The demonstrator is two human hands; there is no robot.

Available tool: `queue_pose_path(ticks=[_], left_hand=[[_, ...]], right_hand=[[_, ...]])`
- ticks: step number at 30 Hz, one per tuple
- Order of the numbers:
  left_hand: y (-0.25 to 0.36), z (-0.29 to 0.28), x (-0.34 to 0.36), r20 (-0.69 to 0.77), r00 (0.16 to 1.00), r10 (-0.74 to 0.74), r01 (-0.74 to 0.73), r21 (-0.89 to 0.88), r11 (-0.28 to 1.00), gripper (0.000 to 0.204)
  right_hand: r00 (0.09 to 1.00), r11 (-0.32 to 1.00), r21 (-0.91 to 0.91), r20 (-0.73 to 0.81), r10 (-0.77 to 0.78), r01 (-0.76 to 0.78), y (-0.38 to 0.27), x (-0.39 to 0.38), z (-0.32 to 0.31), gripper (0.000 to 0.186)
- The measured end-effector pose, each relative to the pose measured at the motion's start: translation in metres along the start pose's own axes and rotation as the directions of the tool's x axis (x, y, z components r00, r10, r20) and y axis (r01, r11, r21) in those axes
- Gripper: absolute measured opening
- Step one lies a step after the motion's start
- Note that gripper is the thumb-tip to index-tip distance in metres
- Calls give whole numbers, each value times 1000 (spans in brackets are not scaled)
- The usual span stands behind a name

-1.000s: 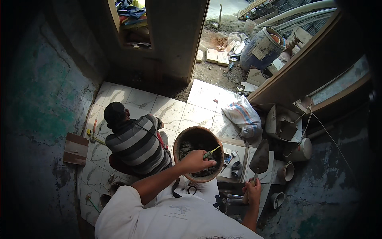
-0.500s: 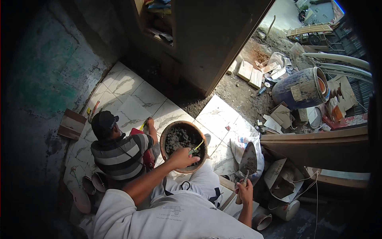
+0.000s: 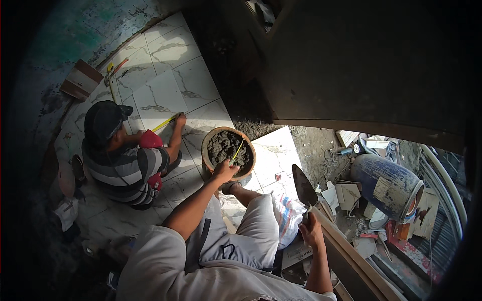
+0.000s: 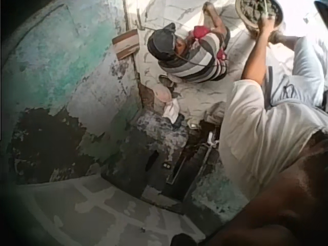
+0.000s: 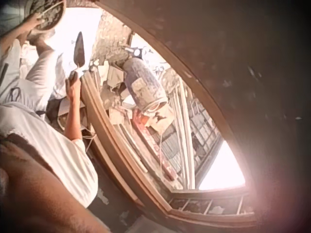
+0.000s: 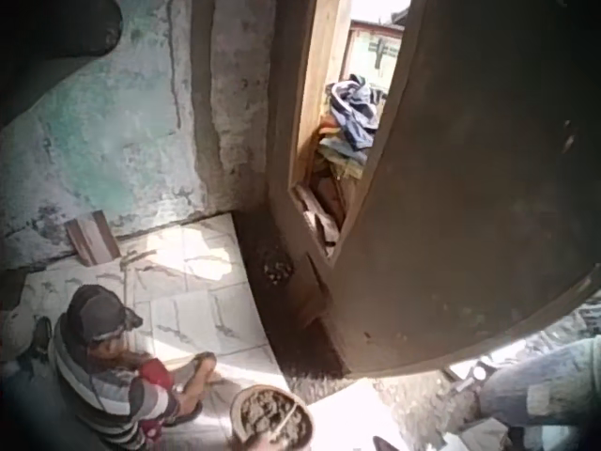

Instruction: The person scoops cement from a bucket using a trowel, spreads it onto the floor area, and levels the surface using the trowel and by hand.

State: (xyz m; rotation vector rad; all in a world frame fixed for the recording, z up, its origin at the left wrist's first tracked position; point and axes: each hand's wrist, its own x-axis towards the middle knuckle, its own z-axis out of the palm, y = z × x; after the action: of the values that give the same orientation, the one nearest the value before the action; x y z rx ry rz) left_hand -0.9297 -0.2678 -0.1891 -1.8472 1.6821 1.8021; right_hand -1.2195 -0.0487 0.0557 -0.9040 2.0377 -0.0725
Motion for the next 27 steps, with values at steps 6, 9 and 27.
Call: queue_pose_path(ticks=[6,9,27], left_hand=[[-67,44,85,-232,960,-155,129,-123,984,53],[-52,52,110,-308,936,-173,119,-186,975,50],[-316,19,159,-514,826,-233,-88,-526,846,47]], right_hand=[[986,1000,16,167,-19,16,11,113,21,49],[962,963,-179,220,-162,203,-8,199,20,43],[443,375,-252,650,-617,892,-21,477,169,38]])
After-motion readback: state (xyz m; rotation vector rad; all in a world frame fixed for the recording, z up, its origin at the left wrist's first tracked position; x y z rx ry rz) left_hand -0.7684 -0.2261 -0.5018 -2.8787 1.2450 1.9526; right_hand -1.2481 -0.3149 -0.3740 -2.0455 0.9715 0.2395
